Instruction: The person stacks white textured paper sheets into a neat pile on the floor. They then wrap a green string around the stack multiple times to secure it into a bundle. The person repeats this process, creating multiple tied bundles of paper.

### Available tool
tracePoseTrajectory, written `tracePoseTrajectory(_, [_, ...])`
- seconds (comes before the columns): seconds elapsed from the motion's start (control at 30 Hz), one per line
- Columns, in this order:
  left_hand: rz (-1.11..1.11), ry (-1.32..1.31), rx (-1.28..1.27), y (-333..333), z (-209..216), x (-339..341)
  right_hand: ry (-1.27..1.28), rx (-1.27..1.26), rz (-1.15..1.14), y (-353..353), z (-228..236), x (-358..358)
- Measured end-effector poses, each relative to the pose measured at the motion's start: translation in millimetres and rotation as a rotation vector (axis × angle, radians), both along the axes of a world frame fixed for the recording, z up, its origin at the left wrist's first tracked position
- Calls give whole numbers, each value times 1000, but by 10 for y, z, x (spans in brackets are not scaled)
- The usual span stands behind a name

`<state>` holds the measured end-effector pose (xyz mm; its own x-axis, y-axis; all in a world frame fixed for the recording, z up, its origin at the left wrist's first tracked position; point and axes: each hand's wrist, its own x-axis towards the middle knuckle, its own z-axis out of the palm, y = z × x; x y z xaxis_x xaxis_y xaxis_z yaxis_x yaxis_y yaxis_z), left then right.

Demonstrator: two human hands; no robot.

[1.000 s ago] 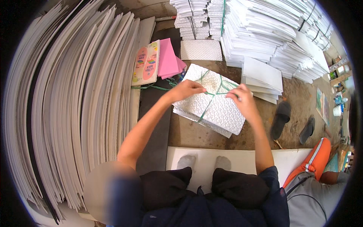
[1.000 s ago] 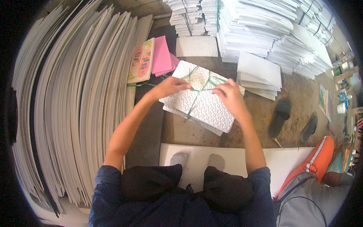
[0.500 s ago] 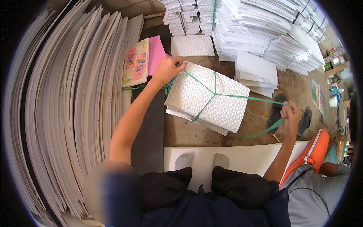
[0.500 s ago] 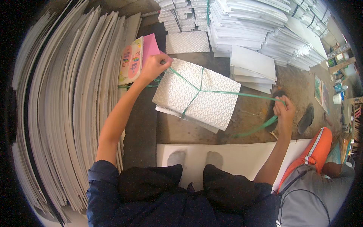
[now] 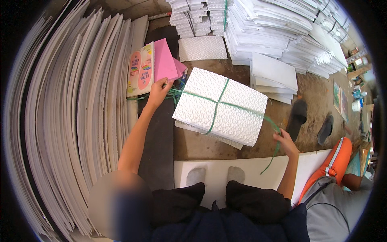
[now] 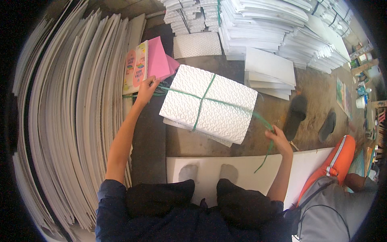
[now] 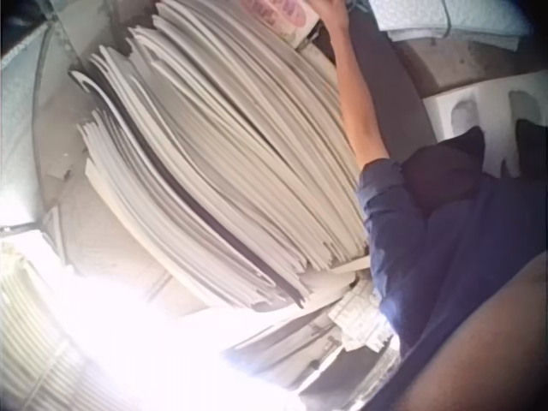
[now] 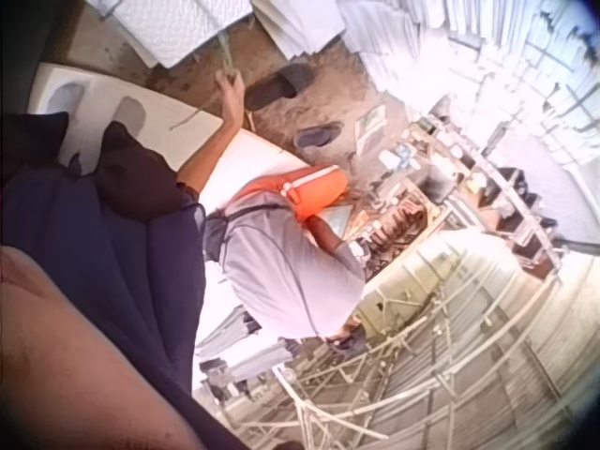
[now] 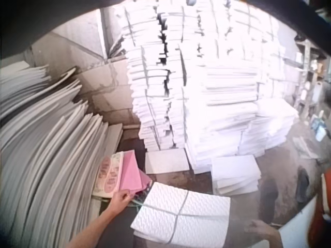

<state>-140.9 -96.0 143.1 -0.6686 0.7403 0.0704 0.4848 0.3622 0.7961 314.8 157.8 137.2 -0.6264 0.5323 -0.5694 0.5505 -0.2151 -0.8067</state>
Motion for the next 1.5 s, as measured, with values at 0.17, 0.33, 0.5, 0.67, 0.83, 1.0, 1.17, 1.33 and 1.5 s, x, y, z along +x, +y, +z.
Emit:
tracePoseTrajectory(0.17, [59, -492, 96, -24, 7, 197, 348, 101, -213, 83, 362, -346])
tracePoseTrajectory(0.33, [-67, -492, 19, 247, 79, 454, 274, 143, -233, -178, 335, -1271])
tracePoseTrajectory(0.5, [-38, -547, 27, 327, 181, 655, 422, 106, -89, -130, 176, -1399])
tracePoseTrajectory(0.67, [-34, -575, 58, 207, 159, 690, 316, 204, -104, -234, 117, -1470])
tracePoseTrajectory(0.83, [-316, -131, 312, -150, 30, 590, 413, 247, -111, -71, 133, -1384])
tracePoseTrajectory(1.0, [-446, 147, 269, -710, -254, 708, 409, 347, 115, 68, 180, -1433])
tracePoseTrajectory(1.17, [-354, 41, -54, -644, -343, 755, 332, 332, 290, 118, 158, -1615])
tracePoseTrajectory(1.33, [-274, -63, -97, -500, -309, 569, 338, 235, 208, 82, 170, -1593])
tracePoseTrajectory(1.5, [-374, 22, 16, -768, -404, 704, 330, 232, 184, 90, 129, -1573])
